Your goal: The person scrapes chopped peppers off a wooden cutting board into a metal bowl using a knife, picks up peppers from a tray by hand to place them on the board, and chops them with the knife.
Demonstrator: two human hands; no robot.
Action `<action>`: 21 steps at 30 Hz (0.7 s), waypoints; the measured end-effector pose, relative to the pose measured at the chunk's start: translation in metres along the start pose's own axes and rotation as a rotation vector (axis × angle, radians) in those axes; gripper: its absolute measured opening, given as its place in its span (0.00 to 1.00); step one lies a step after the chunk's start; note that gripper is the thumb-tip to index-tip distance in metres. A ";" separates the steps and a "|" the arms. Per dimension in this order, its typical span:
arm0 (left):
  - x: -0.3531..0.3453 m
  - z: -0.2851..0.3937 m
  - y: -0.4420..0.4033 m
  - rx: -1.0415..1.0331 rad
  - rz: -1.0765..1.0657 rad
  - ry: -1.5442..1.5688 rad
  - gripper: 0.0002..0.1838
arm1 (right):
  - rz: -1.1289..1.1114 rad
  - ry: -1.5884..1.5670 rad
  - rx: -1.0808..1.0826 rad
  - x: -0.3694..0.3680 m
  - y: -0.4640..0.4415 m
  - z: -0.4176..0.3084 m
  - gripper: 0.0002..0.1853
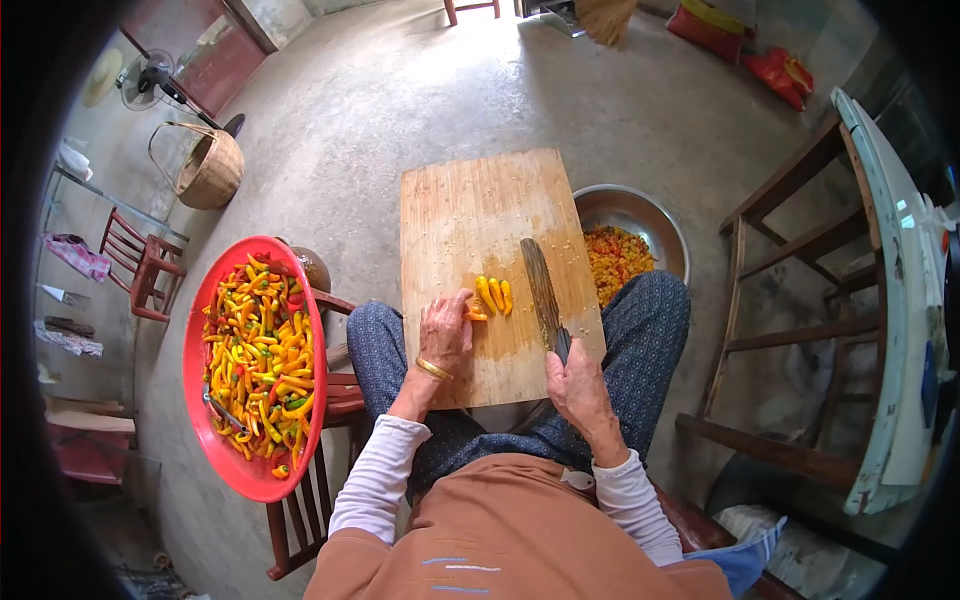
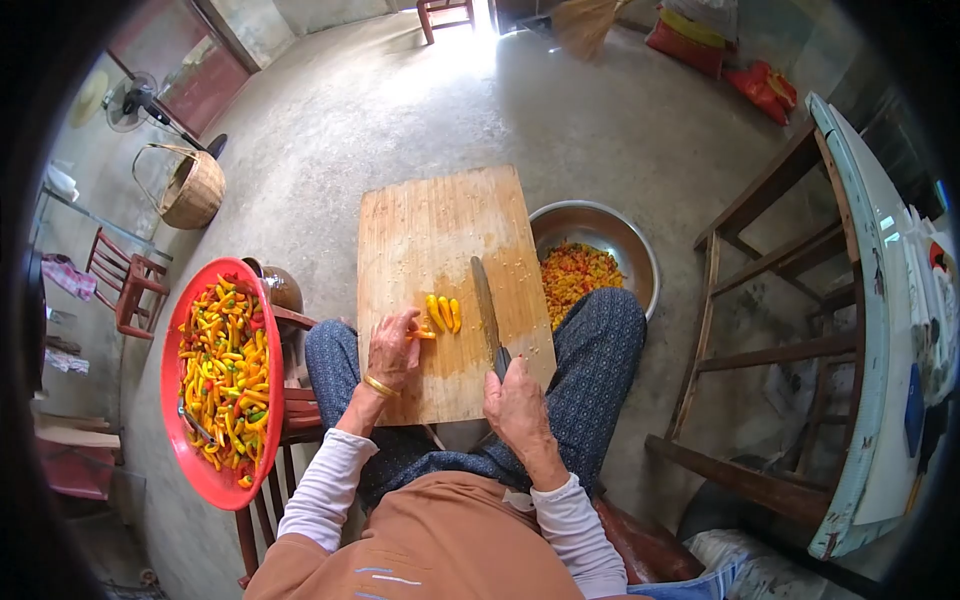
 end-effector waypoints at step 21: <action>-0.006 -0.019 -0.051 0.339 -0.067 0.326 0.16 | -0.008 0.050 -0.040 -0.004 -0.002 0.009 0.15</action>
Point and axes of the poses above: each hand's wrist, its own y-axis away from the middle knuckle, its own x-axis out of the back of the hand, z = x × y, the point moved 5 cm from there along -y, towards the middle knuckle, and after that the axes turned 15 degrees about -z, right-handed, at the moved point
